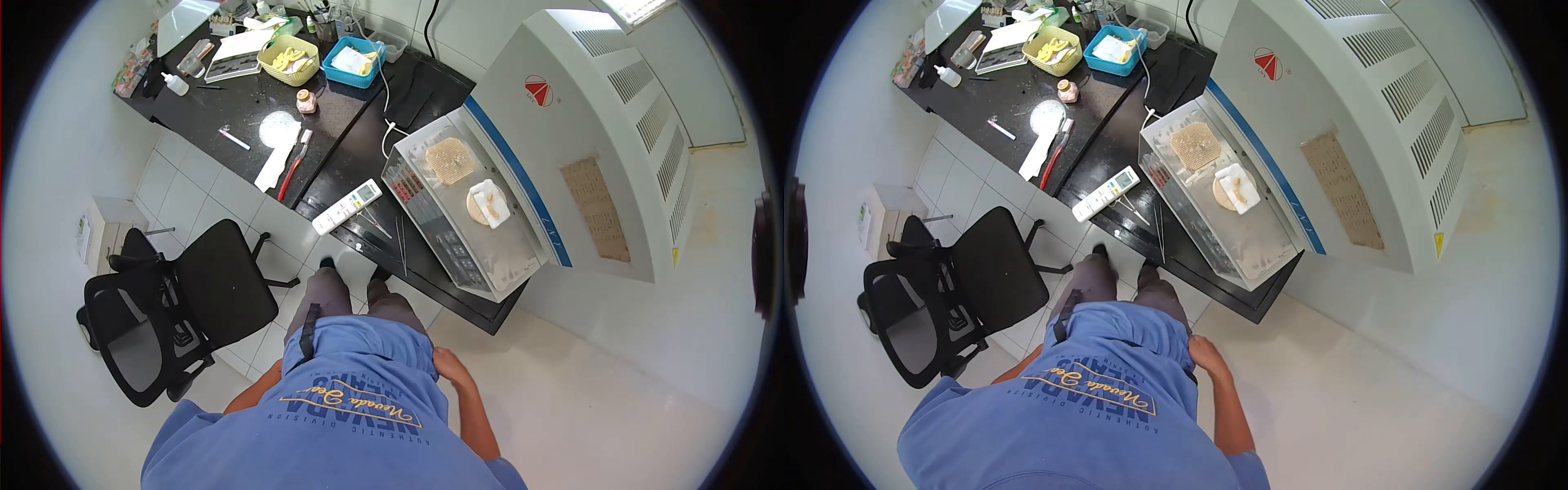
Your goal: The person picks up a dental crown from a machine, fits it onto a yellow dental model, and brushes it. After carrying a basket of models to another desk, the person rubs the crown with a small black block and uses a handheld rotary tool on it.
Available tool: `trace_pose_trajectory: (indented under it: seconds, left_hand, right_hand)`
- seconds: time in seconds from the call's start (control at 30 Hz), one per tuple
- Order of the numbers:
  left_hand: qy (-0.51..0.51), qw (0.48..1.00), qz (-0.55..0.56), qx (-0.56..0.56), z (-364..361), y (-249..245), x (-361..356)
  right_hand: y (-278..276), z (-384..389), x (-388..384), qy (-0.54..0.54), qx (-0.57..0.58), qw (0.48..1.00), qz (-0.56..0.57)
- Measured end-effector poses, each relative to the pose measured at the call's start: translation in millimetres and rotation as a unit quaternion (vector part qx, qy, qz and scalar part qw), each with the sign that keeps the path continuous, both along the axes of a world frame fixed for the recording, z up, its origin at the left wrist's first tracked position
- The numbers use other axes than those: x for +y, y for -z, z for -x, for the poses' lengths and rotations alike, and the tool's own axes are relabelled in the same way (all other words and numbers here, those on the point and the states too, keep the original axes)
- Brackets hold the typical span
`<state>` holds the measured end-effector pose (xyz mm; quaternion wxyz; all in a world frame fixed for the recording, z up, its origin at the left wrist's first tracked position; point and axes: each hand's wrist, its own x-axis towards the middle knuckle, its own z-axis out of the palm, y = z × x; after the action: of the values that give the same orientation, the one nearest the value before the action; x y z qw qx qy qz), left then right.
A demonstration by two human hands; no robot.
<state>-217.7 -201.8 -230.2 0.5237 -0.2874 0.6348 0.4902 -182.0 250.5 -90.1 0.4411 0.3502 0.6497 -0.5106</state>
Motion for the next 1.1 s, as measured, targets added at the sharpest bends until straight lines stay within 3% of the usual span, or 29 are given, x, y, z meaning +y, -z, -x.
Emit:
trace_pose_trajectory:
  seconds: [0.03,0.07,0.13,0.17,0.2,0.23,0.27,0.33,0.37,0.43,0.47,0.53,0.6,0.8,0.83,0.9,1.1]
  left_hand:
    - [-0.024,1.0,-0.002,-0.006,11.4,-0.2,1.4]
    - [-0.049,0.999,-0.003,-0.014,23.1,-0.2,2.3]
    - [-0.108,0.994,-0.005,-0.035,46.4,-2.4,-1.8]
    - [-0.141,0.989,-0.009,-0.047,61.9,-4.7,-3.7]
    - [-0.173,0.983,-0.012,-0.059,75.2,-6.3,-9.1]
    - [-0.202,0.977,-0.015,-0.074,87.7,-8.1,-17.2]
    - [-0.231,0.969,-0.02,-0.089,101.0,-9.9,-26.2]
    - [-0.259,0.96,-0.027,-0.1,127.6,-18.1,-33.1]
    - [-0.259,0.96,-0.032,-0.102,140.9,-23.3,-32.9]
    - [-0.241,0.968,0.017,-0.07,165.0,-49.8,-19.4]
    - [-0.224,0.972,0.066,-0.036,171.5,-58.6,-16.2]
    - [-0.19,0.978,0.074,-0.051,180.3,-35.2,-41.2]
    - [-0.076,0.991,0.092,0.059,187.8,-36.6,-45.4]
    - [-0.071,0.988,0.103,0.089,183.5,-40.1,-42.9]
    - [-0.027,0.986,0.114,0.119,178.9,-32.0,-46.9]
    - [0.035,0.97,0.131,0.204,165.4,-13.4,-57.6]
    - [0.037,0.964,0.14,0.222,160.9,-3.7,-58.0]
  right_hand:
    - [-14.2,17.1,0.9,-0.154,0.064,0.983,-0.078]
    - [-32.2,29.9,2.2,-0.15,0.061,0.984,-0.077]
    - [-119.3,77.9,-6.4,-0.13,0.223,0.963,-0.079]
    - [-143.9,99.8,-10.0,-0.126,0.223,0.963,-0.081]
    - [-165.3,119.6,-14.1,-0.046,0.222,0.97,-0.093]
    - [-177.9,130.4,-17.0,0.033,0.214,0.971,-0.103]
    - [-182.6,137.0,-17.1,0.035,0.21,0.972,-0.104]
    - [-188.8,151.9,-13.9,0.049,0.334,0.905,-0.26]
    - [-191.0,161.0,-10.9,0.05,0.334,0.904,-0.262]
    - [-194.0,176.8,-6.5,0.125,0.423,0.842,-0.31]
    - [-195.8,187.1,-6.3,0.126,0.421,0.843,-0.311]
    - [-198.6,207.7,-3.9,0.123,0.473,0.782,-0.387]
    - [-197.9,219.0,3.2,0.095,0.47,0.781,-0.4]
    - [-183.7,242.6,21.0,0.026,0.481,0.747,-0.46]
    - [-181.5,243.8,23.1,0.009,0.486,0.735,-0.473]
    - [-180.7,245.3,24.1,0.012,0.483,0.74,-0.468]
    - [-176.2,247.0,25.3,0.008,0.486,0.74,-0.465]
